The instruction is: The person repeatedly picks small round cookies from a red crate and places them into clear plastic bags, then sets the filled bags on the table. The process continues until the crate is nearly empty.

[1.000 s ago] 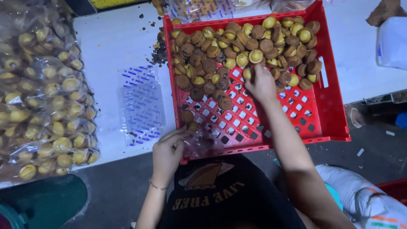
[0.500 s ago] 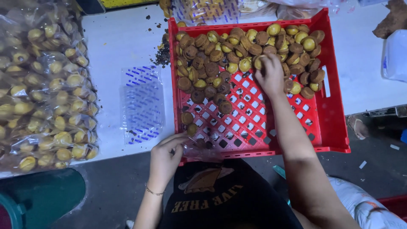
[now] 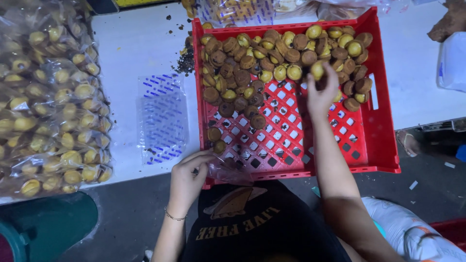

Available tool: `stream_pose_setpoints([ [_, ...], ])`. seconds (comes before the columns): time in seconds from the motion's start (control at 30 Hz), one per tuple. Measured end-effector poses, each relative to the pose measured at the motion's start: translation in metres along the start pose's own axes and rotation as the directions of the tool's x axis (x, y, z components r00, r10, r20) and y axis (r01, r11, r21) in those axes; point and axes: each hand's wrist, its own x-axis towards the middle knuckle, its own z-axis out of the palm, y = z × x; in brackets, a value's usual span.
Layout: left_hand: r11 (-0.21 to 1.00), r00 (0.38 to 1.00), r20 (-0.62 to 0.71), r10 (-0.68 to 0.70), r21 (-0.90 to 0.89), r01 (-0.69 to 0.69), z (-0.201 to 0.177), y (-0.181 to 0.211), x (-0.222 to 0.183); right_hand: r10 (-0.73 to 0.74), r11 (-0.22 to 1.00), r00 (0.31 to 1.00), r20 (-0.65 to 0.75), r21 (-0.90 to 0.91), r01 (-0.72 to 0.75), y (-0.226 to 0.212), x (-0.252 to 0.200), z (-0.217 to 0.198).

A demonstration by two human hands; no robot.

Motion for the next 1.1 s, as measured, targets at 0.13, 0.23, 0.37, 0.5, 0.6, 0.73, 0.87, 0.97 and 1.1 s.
stream_pose_setpoints([
  [0.13,1.0,1.0,0.023,0.016,-0.007,-0.016,0.008,-0.006,0.004,-0.25,0.9,0.922,0.295,-0.281,0.334,-0.003,0.0,0.021],
  [0.23,1.0,0.999,0.04,0.03,-0.002,-0.03,0.009,-0.002,0.003,-0.194,0.907,0.922,0.335,-0.296,0.299,0.01,0.004,0.026],
  [0.37,0.999,0.999,0.034,0.009,-0.039,-0.008,0.008,0.001,0.004,-0.245,0.942,0.967,0.077,-0.215,0.256,0.015,-0.004,0.043],
  [0.5,0.998,0.995,0.079,0.052,-0.042,-0.049,0.016,0.003,0.009,-0.136,0.951,0.929,0.345,-0.218,0.22,0.018,-0.022,0.065],
  [0.6,0.997,0.993,0.111,0.05,-0.062,-0.043,0.017,0.007,0.009,-0.206,0.952,0.911,0.357,-0.143,0.271,0.017,0.0,0.049],
  [0.73,0.993,0.987,0.15,0.063,-0.106,-0.047,0.02,0.005,0.013,0.259,0.829,0.924,0.281,0.426,-0.362,-0.034,0.01,-0.013],
  [0.87,0.982,0.989,0.146,-0.005,-0.187,0.033,0.02,0.012,0.019,-0.256,0.945,0.949,0.183,-0.158,0.285,-0.047,-0.004,-0.097],
  [0.97,0.971,0.982,0.188,-0.033,-0.226,0.076,0.026,0.014,0.026,0.041,0.999,0.998,0.057,-0.015,-0.041,-0.009,-0.028,-0.129],
  [1.1,0.977,0.976,0.218,0.013,-0.208,0.034,0.043,0.014,0.036,0.041,0.999,0.993,0.112,-0.003,-0.041,-0.027,-0.032,-0.098],
])
